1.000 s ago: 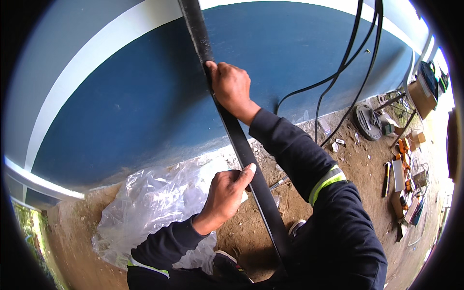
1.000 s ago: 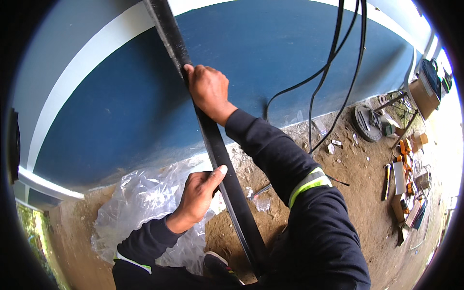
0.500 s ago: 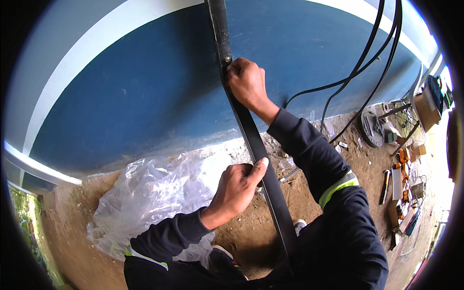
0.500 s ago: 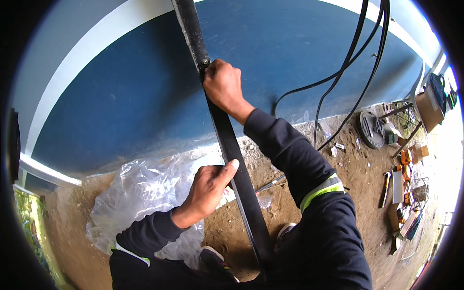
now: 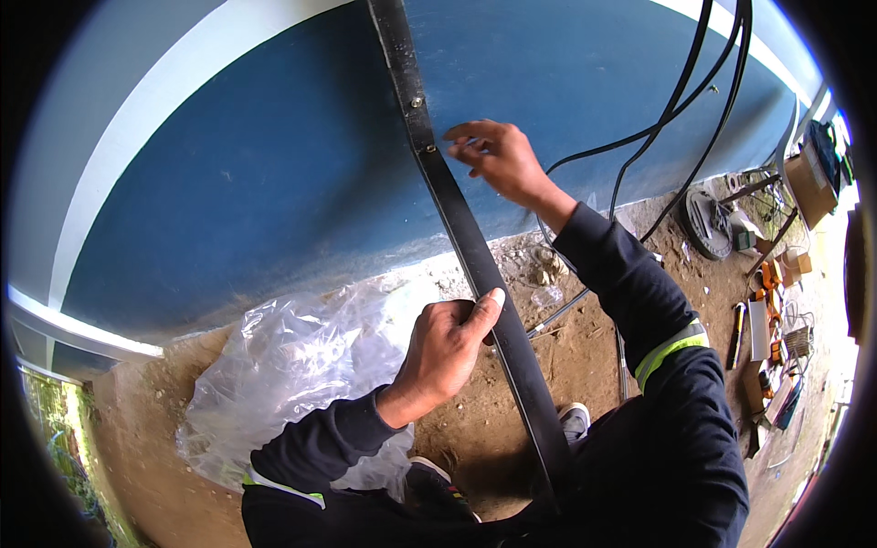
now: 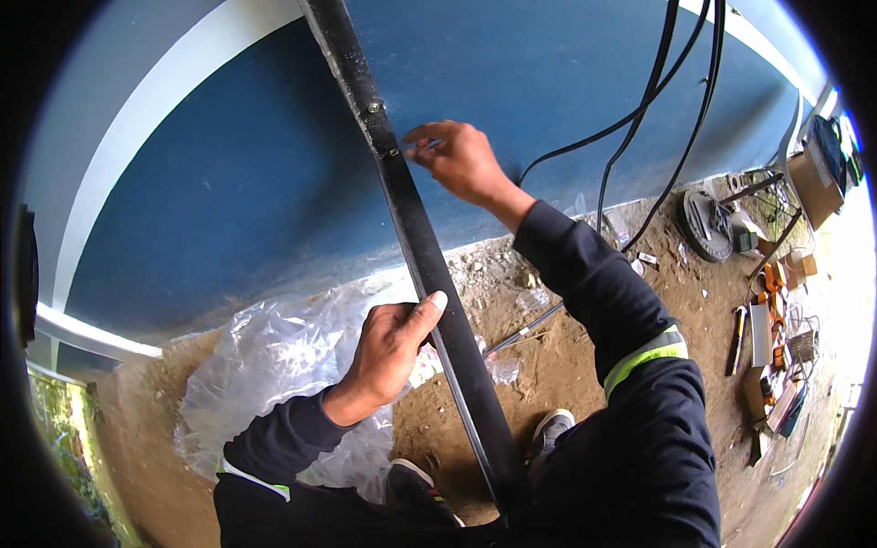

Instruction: The person positions a black metal trim piece against the side of a blue and white boat hull and secures it with screws. They repeatedly adjust the trim's position and insert screws by hand into pre-drilled holes along the trim's length.

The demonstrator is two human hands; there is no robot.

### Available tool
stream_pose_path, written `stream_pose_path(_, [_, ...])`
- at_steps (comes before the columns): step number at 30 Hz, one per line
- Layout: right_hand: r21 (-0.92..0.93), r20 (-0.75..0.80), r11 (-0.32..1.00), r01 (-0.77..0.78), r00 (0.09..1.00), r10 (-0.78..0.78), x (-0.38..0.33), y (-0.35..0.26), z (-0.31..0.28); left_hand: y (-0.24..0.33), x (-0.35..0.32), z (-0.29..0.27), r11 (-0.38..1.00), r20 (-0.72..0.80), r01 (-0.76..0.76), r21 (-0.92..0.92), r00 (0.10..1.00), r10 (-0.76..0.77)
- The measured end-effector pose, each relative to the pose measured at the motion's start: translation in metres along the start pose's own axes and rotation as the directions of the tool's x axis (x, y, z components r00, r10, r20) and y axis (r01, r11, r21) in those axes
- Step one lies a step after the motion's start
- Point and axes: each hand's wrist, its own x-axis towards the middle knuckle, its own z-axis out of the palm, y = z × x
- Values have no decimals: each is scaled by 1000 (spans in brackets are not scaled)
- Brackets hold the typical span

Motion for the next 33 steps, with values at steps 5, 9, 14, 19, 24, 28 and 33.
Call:
stream_pose_path(5, [-407, -84, 894, 185, 968, -238, 13, -21, 31, 9, -2, 0, 996, 19, 78, 40, 997, -79])
stream_pose_path(9, [-497, -104, 845, 195, 954, -281, 19, -24, 44, 8, -3, -1, 995, 3, 82, 47, 997, -83])
stream_pose_path(14, [-505, -144, 851, 144, 958, -248, 18, -31, 45, 3, -5, -4, 996, -5, 89, 2, 996, -89])
stream_pose_path(19, [-414, -318, 833, 367, 799, -510, 20, -37, 38, -1, -2, -3, 999, -16, 48, 21, 999, -47])
stream_pose_path(24, [-419, -407, 759, 498, 644, -648, 35, -41, 43, -2, -1, -1, 999, -21, 40, 35, 999, -39])
stream_pose_path(28, [-416, -451, 776, 474, 634, -628, 42, -41, 52, -1, -3, -7, 994, 32, 90, 59, 995, -92])
stream_pose_path(33, [-507, -448, 716, 480, 563, -695, 41, -39, 56, -2, -4, -8, 992, 10, 102, 78, 995, -103])
